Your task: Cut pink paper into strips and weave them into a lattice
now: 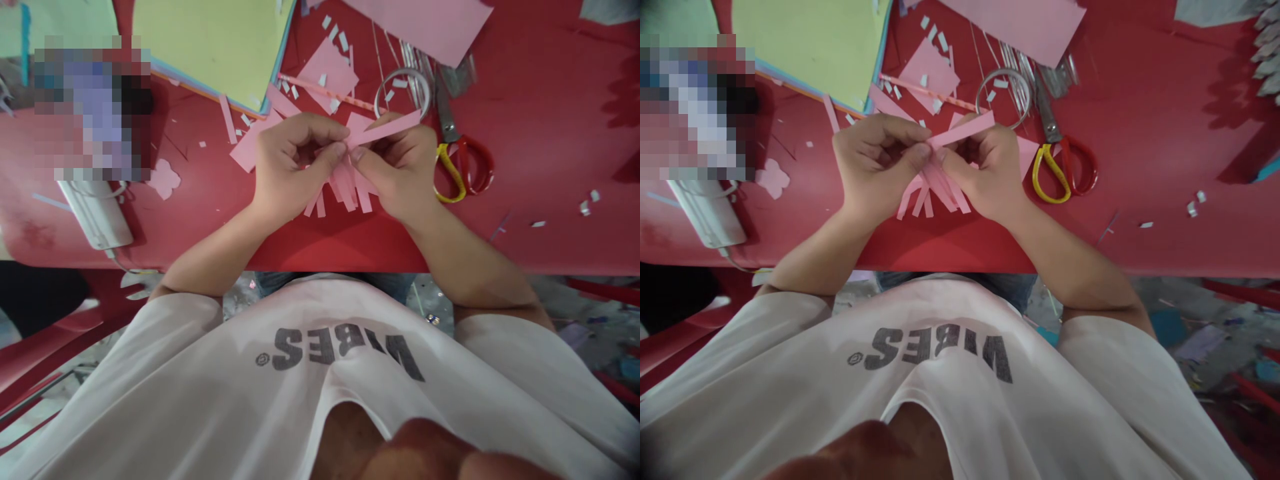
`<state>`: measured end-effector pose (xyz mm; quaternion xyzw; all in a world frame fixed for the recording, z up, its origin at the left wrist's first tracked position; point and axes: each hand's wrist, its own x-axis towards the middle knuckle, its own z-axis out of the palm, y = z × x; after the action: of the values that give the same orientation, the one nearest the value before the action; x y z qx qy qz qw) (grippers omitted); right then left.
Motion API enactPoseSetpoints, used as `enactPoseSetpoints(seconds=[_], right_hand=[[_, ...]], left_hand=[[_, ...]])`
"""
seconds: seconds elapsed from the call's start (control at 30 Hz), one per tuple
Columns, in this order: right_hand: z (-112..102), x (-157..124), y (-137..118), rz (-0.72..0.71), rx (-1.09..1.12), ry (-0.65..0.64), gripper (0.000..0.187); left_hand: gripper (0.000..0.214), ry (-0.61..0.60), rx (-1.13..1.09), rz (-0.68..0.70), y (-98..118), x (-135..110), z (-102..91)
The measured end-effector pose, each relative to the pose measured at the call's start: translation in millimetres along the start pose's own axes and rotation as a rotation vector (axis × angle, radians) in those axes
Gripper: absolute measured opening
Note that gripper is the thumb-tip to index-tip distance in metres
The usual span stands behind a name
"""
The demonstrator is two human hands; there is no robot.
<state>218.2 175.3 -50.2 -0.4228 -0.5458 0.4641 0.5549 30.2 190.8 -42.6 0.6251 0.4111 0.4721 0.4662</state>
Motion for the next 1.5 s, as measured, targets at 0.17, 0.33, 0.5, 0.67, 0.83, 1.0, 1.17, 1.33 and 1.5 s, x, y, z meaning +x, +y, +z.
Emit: enactPoseSetpoints(seconds=[0.17, 0.33, 0.5, 0.67, 0.83, 1.0, 1.17, 1.33, 1.5], right_hand=[[-1, 0, 3, 0.025, -0.04, -0.002, 0.022], [-1, 0, 5, 0.015, -0.066, 0.0, 0.026], [-2, -2, 5, 0.012, -0.074, 0.009, 0.023], [-1, -3, 6, -0.023, -0.049, 0.004, 0.013], [-1, -4, 6, -0.007, -0.097, 0.017, 0.021], [-2, -5, 11, -0.004, -0.077, 0.01, 0.024], [-3, -4, 9, 0.08, -0.104, -0.02, 0.039], [-2, -3, 3, 0.107, -0.08, 0.007, 0.037], [-2, -2, 5, 0.051, -0.05, 0.023, 0.035]], left_hand=[[0.028, -0.001, -0.051, -0.045, 9, -1, 1.4], [0.014, 0.014, -0.069, 0.001, 13, -2, 3.4], [0.006, 0.051, -0.074, -0.063, 22, -2, 4.9], [0.014, 0.021, -0.063, -0.14, 27, -2, 3.7], [0.018, 0.041, -0.082, 0.002, 4, -1, 4.6], [0.016, 0.027, -0.081, 0.069, -8, 1, 5.1], [0.025, 0.044, -0.022, -0.159, 5, 1, 5.3], [0.017, 0.006, -0.082, -0.136, 16, -1, 4.9], [0.014, 0.005, -0.095, -0.174, 15, -2, 5.0]])
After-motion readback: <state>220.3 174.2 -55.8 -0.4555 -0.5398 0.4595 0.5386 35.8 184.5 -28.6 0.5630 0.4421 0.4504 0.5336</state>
